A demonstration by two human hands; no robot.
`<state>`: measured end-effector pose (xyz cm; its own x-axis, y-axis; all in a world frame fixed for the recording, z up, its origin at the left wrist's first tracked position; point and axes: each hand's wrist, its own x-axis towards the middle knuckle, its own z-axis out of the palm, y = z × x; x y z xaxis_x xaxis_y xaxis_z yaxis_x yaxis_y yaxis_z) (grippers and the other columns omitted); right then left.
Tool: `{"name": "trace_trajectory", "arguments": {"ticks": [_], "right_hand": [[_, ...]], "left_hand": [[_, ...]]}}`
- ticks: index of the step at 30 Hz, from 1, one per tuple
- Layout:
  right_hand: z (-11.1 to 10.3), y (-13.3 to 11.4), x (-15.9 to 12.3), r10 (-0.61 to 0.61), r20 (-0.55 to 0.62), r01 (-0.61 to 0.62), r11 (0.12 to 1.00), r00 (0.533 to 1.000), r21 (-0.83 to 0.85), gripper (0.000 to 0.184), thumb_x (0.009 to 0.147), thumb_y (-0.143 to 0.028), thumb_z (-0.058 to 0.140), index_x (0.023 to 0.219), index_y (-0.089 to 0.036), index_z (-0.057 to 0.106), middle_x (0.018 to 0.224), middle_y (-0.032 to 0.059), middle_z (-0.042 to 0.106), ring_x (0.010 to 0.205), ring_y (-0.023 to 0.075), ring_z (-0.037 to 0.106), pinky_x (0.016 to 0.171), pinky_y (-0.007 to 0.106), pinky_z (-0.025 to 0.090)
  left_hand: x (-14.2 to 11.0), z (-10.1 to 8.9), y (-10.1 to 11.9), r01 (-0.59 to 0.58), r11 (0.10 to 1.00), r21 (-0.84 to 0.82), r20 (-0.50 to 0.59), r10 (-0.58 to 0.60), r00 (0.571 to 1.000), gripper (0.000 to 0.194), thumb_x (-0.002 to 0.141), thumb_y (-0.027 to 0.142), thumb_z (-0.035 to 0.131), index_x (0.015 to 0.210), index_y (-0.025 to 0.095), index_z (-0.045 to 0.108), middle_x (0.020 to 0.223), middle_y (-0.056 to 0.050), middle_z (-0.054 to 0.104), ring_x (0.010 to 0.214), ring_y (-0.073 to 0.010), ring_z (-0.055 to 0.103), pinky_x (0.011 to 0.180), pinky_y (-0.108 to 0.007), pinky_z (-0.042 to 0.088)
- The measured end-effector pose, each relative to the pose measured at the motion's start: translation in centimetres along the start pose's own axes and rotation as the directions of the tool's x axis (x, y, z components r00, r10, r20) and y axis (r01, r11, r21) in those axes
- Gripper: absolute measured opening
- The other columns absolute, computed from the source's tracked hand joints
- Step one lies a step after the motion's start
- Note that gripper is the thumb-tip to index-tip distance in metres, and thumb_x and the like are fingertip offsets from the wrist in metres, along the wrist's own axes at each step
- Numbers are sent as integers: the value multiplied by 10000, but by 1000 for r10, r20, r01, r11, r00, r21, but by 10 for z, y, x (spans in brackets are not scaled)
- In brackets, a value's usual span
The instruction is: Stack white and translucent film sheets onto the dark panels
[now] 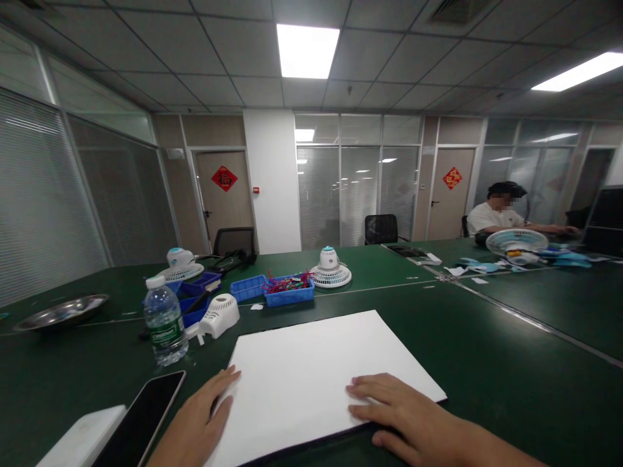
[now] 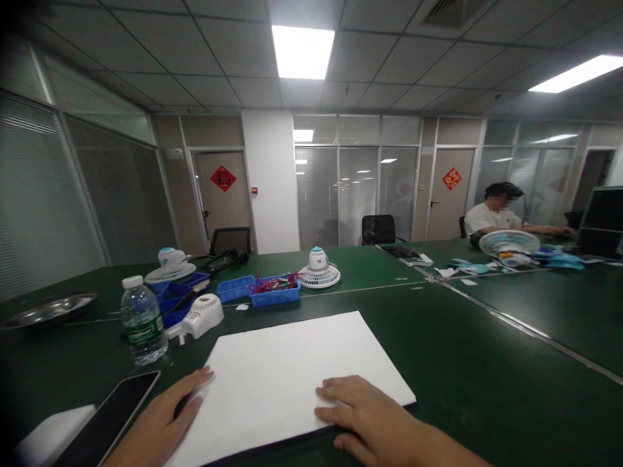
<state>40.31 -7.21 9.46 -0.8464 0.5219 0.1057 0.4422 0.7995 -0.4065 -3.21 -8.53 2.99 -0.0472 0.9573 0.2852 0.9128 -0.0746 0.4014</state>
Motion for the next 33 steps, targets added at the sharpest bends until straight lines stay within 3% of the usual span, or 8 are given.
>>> {"name": "trace_trajectory", "arguments": {"ticks": [4, 10, 16, 21, 24, 28, 33], "right_hand": [[3, 12, -1, 117, 17, -117, 993, 993, -8, 547, 972, -509, 492, 1489, -337, 440, 1578, 53, 365, 1475, 271, 289, 1203, 537, 256], [8, 15, -1, 135, 14, -136, 990, 991, 28, 503, 997, -500, 441, 1478, -353, 454, 1586, 42, 352, 1470, 256, 302, 1207, 502, 266], [14, 17, -2, 117, -8, -116, 992, 993, 48, 496, 995, -488, 458, 1471, -350, 467, 1578, 50, 364, 1460, 248, 325, 1206, 467, 287], [16, 22, 2, 124, -46, -127, 989, 991, -72, 571, 945, -559, 526, 1464, -323, 483, 1562, 75, 387, 1468, 287, 301, 1210, 544, 239], [19, 26, 5, 41, -108, -63, 977, 993, -205, 524, 942, -533, 549, 1416, -310, 541, 1519, 84, 454, 1444, 286, 350, 1202, 565, 250], [24, 25, 8, -183, -166, 98, 902, 969, -421, 342, 979, -373, 539, 1302, -286, 613, 1405, 58, 581, 1368, 231, 467, 1195, 520, 297], [30, 17, 15, -466, -225, 228, 729, 856, -645, 167, 959, -201, 554, 1081, -222, 666, 1145, 18, 716, 1189, 184, 598, 1169, 475, 355]], "left_hand": [[-1, 9, -5, -14, 1000, -1, 21, 14, 1000, 536, 913, 459, 480, 1367, 211, 619, 1523, -52, 496, 1428, -300, 419, 1191, -508, 292], [1, 17, -17, -15, 998, -66, 27, 17, 999, 488, 898, 374, 522, 1352, 230, 632, 1515, -34, 507, 1432, -281, 413, 1195, -480, 293], [-3, 6, -6, -21, 1000, -17, 67, 22, 998, 515, 925, 351, 438, 1397, 210, 587, 1514, -35, 494, 1421, -282, 421, 1190, -488, 288], [-6, 5, 2, -39, 997, 66, 108, 32, 994, 524, 952, 331, 386, 1438, 203, 536, 1566, -35, 392, 1452, -271, 342, 1196, -479, 271], [-6, 6, 2, -59, 994, 88, 111, 49, 993, 511, 956, 333, 400, 1434, 219, 542, 1570, -36, 386, 1451, -274, 349, 1195, -479, 283], [-6, 0, 8, -59, 992, 112, 148, 42, 988, 517, 959, 334, 404, 1445, 208, 529, 1570, -64, 392, 1449, -279, 363, 1199, -487, 285], [-6, -7, 17, -43, 993, 114, 194, 20, 981, 530, 964, 314, 372, 1457, 179, 511, 1573, -93, 386, 1451, -279, 362, 1201, -492, 277]]}}
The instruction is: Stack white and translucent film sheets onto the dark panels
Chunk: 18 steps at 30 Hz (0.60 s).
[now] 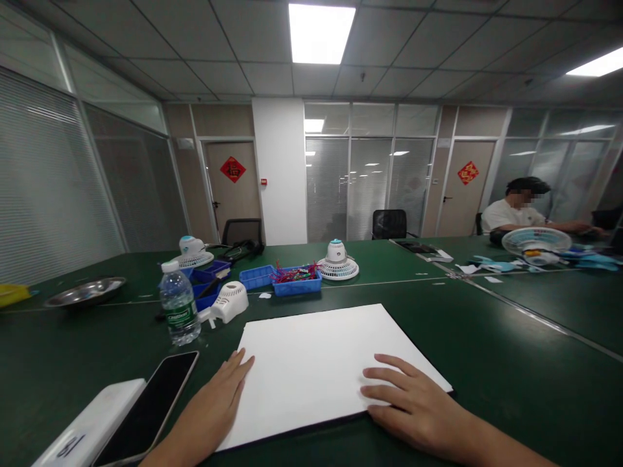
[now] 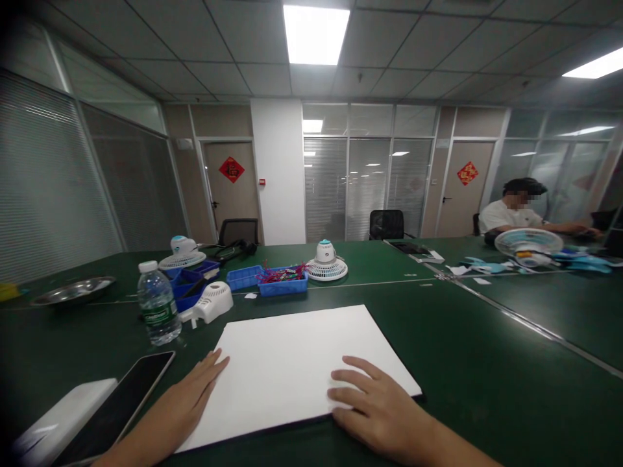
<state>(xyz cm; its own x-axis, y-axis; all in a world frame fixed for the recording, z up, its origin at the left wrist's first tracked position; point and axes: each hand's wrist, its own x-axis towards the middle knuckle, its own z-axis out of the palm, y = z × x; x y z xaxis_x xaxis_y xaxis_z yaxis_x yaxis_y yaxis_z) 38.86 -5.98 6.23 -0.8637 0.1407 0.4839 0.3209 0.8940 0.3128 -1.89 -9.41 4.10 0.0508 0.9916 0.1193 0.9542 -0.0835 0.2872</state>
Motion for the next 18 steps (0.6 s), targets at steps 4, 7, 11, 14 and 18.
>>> {"name": "trace_trajectory", "arguments": {"ticks": [4, 7, 11, 14, 18], "right_hand": [[2, -2, 5, -152, -141, 149, 988, 978, -30, 162, 953, -157, 519, 993, -153, 676, 993, 54, 729, 887, 161, 662, 912, 378, 540], [-2, 0, 6, -193, -159, 184, 981, 968, -69, 249, 972, -154, 443, 1020, -110, 684, 988, 96, 725, 835, 171, 662, 714, 320, 541], [-10, 5, 1, -206, -183, 184, 974, 961, -130, 335, 988, -156, 379, 1058, -93, 700, 1053, 121, 728, 926, 195, 673, 736, 322, 545], [-10, 12, -9, -185, -223, 154, 977, 957, -151, 380, 996, -151, 344, 1096, -94, 707, 1113, 119, 724, 1017, 215, 667, 790, 342, 560], [-11, 25, -26, -145, -187, 114, 979, 972, -167, 395, 991, -129, 342, 1187, -106, 684, 1247, 125, 678, 1195, 240, 608, 873, 372, 570]], "left_hand": [[3, 5, -8, 31, 996, -80, -46, -35, 998, 530, 928, 347, 432, 1421, 202, 560, 1561, -61, 415, 1447, -272, 375, 1203, -481, 273], [7, 3, -21, 59, 971, -231, -78, -79, 994, 514, 883, 403, 513, 1350, 222, 632, 1511, -41, 493, 1407, -290, 449, 1188, -488, 309], [13, -9, -38, 86, 865, -495, -93, -151, 984, 454, 872, 406, 498, 1218, 222, 726, 1362, -30, 652, 1298, -297, 585, 1147, -512, 378], [13, -15, -44, 84, 824, -560, -81, -156, 984, 459, 780, 259, 522, 1180, 234, 746, 1297, -10, 703, 1263, -279, 618, 1144, -504, 389], [9, -15, -42, -31, 882, -471, -140, -40, 989, 462, 756, 244, 598, 1196, 270, 737, 1339, -10, 676, 1321, -290, 564, 1181, -536, 318]]}}
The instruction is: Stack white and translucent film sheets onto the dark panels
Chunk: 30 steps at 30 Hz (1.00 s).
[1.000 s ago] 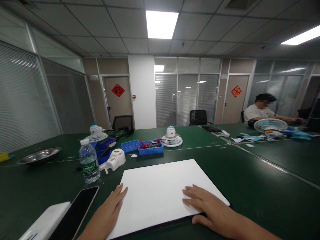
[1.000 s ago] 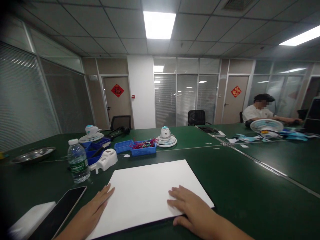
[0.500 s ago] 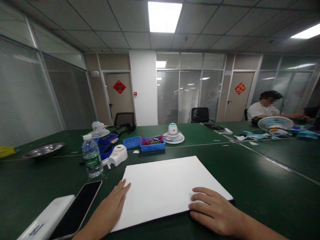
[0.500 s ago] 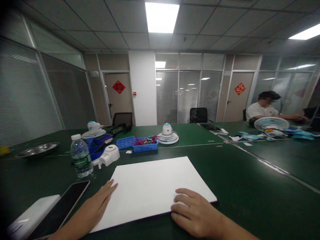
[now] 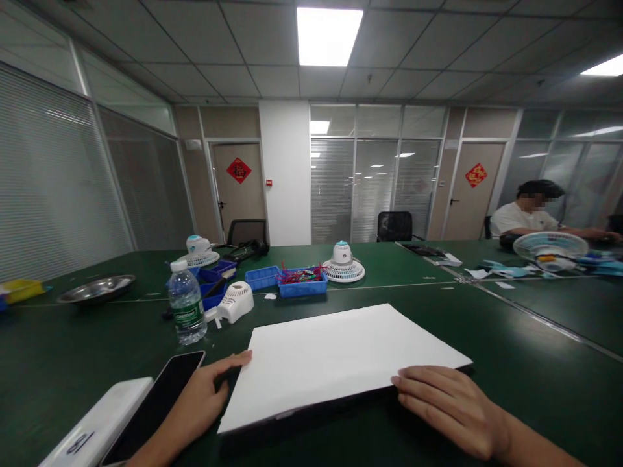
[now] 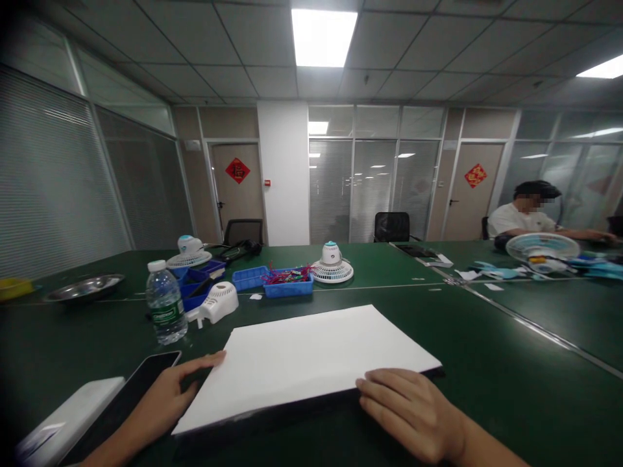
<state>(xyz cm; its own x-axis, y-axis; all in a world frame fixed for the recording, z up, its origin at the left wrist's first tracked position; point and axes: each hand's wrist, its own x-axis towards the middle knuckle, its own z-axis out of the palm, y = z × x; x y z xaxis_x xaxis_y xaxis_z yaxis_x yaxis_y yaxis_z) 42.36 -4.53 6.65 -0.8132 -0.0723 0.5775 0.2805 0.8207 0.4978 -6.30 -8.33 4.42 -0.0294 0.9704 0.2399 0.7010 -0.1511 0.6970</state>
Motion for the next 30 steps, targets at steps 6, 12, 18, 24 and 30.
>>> {"name": "trace_trajectory", "arguments": {"ticks": [6, 12, 18, 24, 30], "right_hand": [[-7, 14, -18, 61, 16, -61, 998, 998, 5, 417, 987, -89, 342, 1264, -128, 652, 1292, 114, 655, 1282, 241, 553, 923, 368, 570], [8, 8, -8, 99, -92, -97, 995, 991, 24, 339, 841, -87, 662, 1177, -122, 684, 1131, 119, 715, 1102, 229, 655, 884, 367, 577], [9, -3, 13, 225, -150, -212, 972, 963, 96, 260, 850, -80, 656, 1104, -131, 677, 1000, 97, 723, 984, 193, 677, 855, 345, 554], [3, -4, 3, 300, -114, -297, 954, 947, 48, 281, 915, -60, 540, 1150, -159, 658, 1053, 89, 714, 1018, 184, 658, 857, 339, 516], [-12, 0, 14, 337, -138, -343, 939, 931, -16, 288, 904, -38, 522, 1122, -161, 664, 1027, 85, 704, 918, 161, 657, 788, 310, 496]], "left_hand": [[-2, 4, 4, -174, 980, 96, -10, 176, 984, 495, 723, 432, 797, 1198, 311, 734, 1357, -43, 662, 1316, -322, 565, 1141, -533, 400], [-3, 5, 8, -133, 989, 71, -7, 134, 991, 383, 828, 435, 692, 1188, 311, 738, 1350, -21, 662, 1261, -293, 614, 1105, -492, 446], [-9, 6, 14, -155, 986, 66, 10, 155, 988, 363, 862, 464, 653, 1191, 333, 733, 1351, -3, 658, 1271, -291, 602, 1099, -497, 440], [-11, 10, 17, -140, 989, 49, -29, 142, 989, 382, 851, 493, 658, 1203, 361, 722, 1347, 21, 658, 1266, -277, 604, 1065, -444, 475], [-10, 13, 26, -154, 986, 58, -61, 157, 986, 404, 834, 487, 656, 1193, 318, 736, 1349, -22, 653, 1253, -302, 612, 1080, -469, 446]]}}
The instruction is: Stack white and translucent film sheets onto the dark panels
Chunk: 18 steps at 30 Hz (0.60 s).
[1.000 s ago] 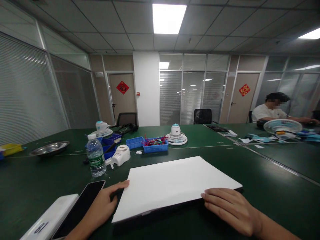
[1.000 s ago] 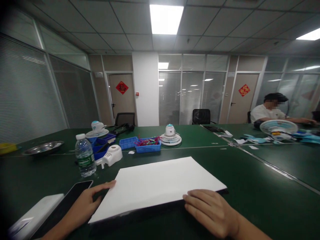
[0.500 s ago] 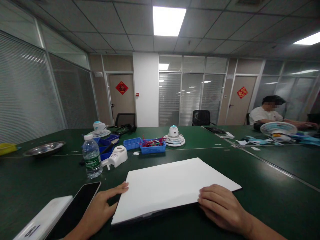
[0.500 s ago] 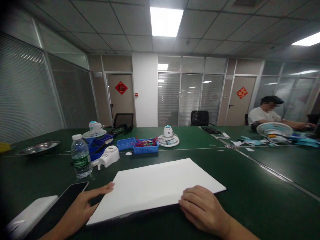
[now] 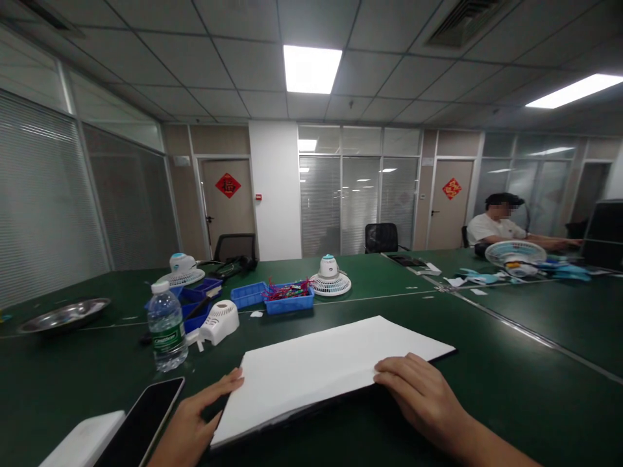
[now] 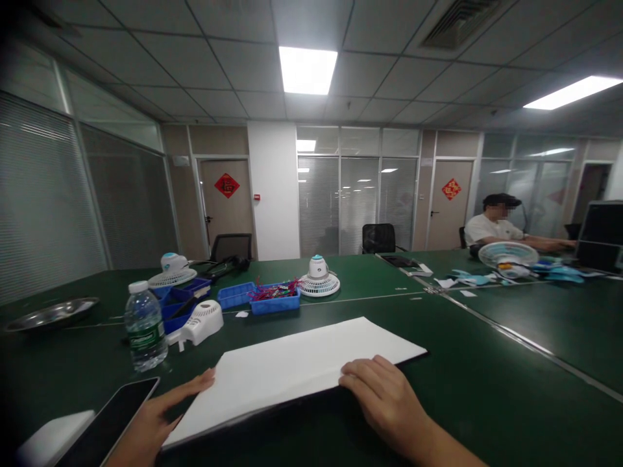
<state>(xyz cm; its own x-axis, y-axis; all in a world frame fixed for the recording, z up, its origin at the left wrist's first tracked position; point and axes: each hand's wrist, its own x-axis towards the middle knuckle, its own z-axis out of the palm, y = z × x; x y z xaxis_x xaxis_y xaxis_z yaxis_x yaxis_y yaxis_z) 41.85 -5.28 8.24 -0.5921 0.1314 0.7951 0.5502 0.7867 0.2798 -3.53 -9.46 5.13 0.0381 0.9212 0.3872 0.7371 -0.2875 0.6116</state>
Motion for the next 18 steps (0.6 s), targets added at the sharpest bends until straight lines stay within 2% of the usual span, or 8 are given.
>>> {"name": "trace_trajectory", "arguments": {"ticks": [5, 7, 10, 14, 18], "right_hand": [[-37, 7, 25, 82, -6, -82, 990, 997, -112, 248, 923, -72, 523, 1100, -175, 663, 981, 67, 696, 855, 150, 640, 782, 305, 486], [-58, 9, 32, 141, 34, -132, 972, 989, -195, 230, 945, -132, 507, 1096, -200, 667, 988, 57, 694, 809, 144, 633, 744, 293, 487], [-89, 15, 31, 191, 123, -145, 939, 974, -313, 246, 972, -295, 474, 1101, -242, 677, 990, 56, 694, 732, 153, 627, 638, 285, 493], [-124, 34, 17, 334, 244, -178, 849, 911, -498, 308, 939, -448, 469, 1099, -284, 674, 977, 50, 702, 683, 178, 660, 541, 302, 522], [-151, 56, 9, 427, 303, -178, 780, 852, -599, 269, 917, -391, 448, 1010, -280, 676, 892, 35, 722, 596, 194, 673, 476, 329, 519]], "left_hand": [[2, -2, -13, 3, 995, 103, -34, 0, 999, 489, 860, 465, 639, 1332, 338, 631, 1422, -1, 592, 1325, -321, 539, 1120, -553, 378], [2, -3, -19, 21, 989, 145, -25, -18, 1000, 482, 877, 481, 623, 1342, 354, 620, 1420, 8, 597, 1330, -323, 533, 1115, -568, 390], [2, -2, -23, 35, 983, 180, 8, -38, 999, 486, 883, 509, 610, 1338, 338, 628, 1423, -5, 600, 1338, -319, 527, 1108, -551, 417], [5, 3, -26, 27, 981, 191, 32, -34, 999, 436, 896, 465, 579, 1296, 315, 667, 1400, -12, 627, 1324, -300, 551, 1122, -524, 406], [5, 7, -36, 17, 983, 182, 30, -23, 999, 410, 897, 436, 574, 1280, 331, 677, 1399, -3, 632, 1321, -290, 555, 1129, -518, 391]]}}
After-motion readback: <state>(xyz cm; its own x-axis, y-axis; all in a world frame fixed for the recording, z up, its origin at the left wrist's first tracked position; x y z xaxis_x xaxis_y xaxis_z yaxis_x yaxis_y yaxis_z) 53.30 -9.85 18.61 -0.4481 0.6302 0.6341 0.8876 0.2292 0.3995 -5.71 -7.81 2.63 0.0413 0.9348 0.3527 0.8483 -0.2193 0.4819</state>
